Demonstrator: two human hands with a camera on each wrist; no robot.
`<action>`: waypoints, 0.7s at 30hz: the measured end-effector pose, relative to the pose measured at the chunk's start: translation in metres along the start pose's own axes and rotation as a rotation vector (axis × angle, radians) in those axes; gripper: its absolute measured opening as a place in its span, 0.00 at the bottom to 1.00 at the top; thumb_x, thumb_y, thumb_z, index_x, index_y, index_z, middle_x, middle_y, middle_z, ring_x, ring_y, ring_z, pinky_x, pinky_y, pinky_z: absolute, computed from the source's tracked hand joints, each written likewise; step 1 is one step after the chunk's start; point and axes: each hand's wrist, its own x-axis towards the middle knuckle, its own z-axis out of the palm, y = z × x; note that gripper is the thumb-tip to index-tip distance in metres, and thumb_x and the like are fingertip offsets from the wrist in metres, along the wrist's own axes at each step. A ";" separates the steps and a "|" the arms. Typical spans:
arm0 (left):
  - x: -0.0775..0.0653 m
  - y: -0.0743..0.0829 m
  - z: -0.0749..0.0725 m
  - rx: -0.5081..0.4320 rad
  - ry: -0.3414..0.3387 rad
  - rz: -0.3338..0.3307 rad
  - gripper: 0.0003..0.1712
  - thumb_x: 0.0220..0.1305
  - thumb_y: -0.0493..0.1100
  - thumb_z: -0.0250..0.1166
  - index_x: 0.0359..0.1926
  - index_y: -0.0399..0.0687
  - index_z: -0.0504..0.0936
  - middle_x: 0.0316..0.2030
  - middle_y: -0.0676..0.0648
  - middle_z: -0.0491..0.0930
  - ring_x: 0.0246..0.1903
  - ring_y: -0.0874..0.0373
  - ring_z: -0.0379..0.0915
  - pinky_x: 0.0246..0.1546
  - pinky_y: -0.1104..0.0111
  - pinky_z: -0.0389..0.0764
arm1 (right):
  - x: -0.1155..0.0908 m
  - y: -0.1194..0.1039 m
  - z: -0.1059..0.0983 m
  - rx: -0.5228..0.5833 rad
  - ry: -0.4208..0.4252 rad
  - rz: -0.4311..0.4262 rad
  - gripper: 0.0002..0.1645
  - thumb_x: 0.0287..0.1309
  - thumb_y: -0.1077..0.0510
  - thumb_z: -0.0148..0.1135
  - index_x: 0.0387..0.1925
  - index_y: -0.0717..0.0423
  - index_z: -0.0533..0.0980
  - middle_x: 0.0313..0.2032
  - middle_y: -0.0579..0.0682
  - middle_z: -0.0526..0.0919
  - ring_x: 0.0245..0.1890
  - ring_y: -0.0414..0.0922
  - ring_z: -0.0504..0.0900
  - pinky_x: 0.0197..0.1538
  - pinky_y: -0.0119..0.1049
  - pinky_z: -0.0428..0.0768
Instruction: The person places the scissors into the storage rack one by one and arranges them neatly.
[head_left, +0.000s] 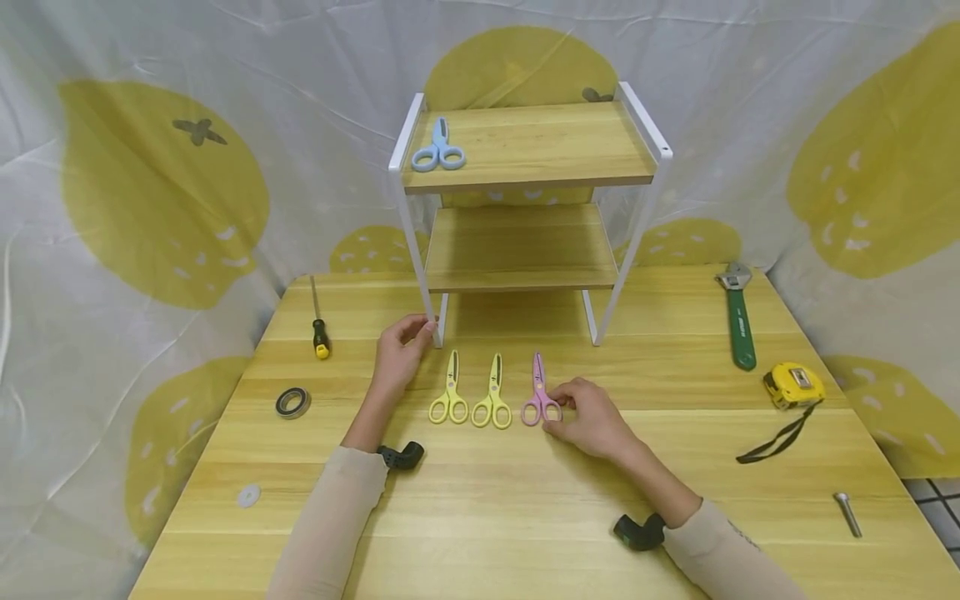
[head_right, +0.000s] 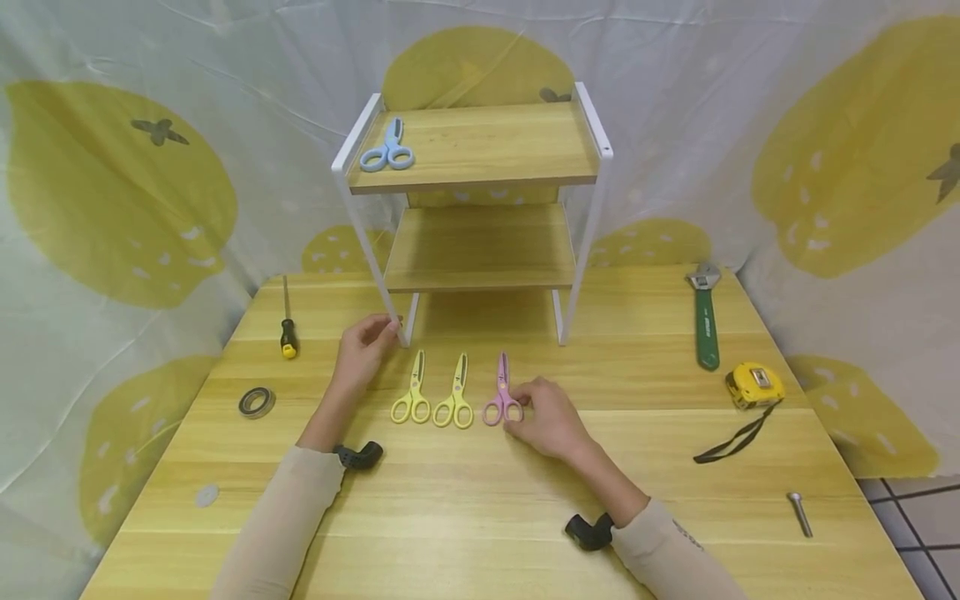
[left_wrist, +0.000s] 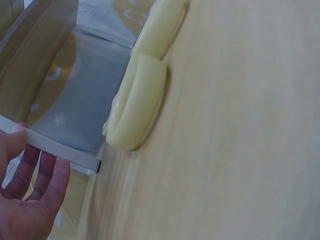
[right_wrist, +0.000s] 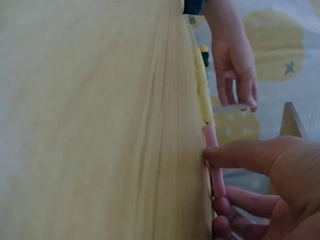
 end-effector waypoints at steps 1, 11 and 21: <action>-0.001 0.000 0.000 0.004 0.001 -0.002 0.22 0.73 0.52 0.65 0.55 0.39 0.84 0.54 0.37 0.85 0.55 0.43 0.82 0.54 0.61 0.86 | 0.000 -0.001 -0.001 0.006 -0.004 0.014 0.26 0.50 0.58 0.81 0.51 0.60 0.84 0.44 0.51 0.84 0.45 0.48 0.80 0.51 0.45 0.81; -0.001 0.002 -0.002 0.045 0.016 0.018 0.17 0.72 0.50 0.67 0.52 0.45 0.85 0.50 0.37 0.86 0.51 0.42 0.84 0.53 0.56 0.86 | -0.001 -0.004 -0.011 0.133 -0.049 0.089 0.22 0.52 0.62 0.76 0.49 0.63 0.81 0.33 0.48 0.87 0.33 0.41 0.84 0.35 0.31 0.82; -0.001 0.005 -0.006 0.096 -0.003 0.022 0.15 0.72 0.47 0.68 0.53 0.44 0.85 0.48 0.42 0.87 0.52 0.49 0.83 0.60 0.51 0.82 | -0.008 -0.007 -0.029 0.235 -0.059 0.019 0.22 0.57 0.62 0.74 0.54 0.60 0.81 0.32 0.48 0.88 0.32 0.43 0.86 0.34 0.31 0.84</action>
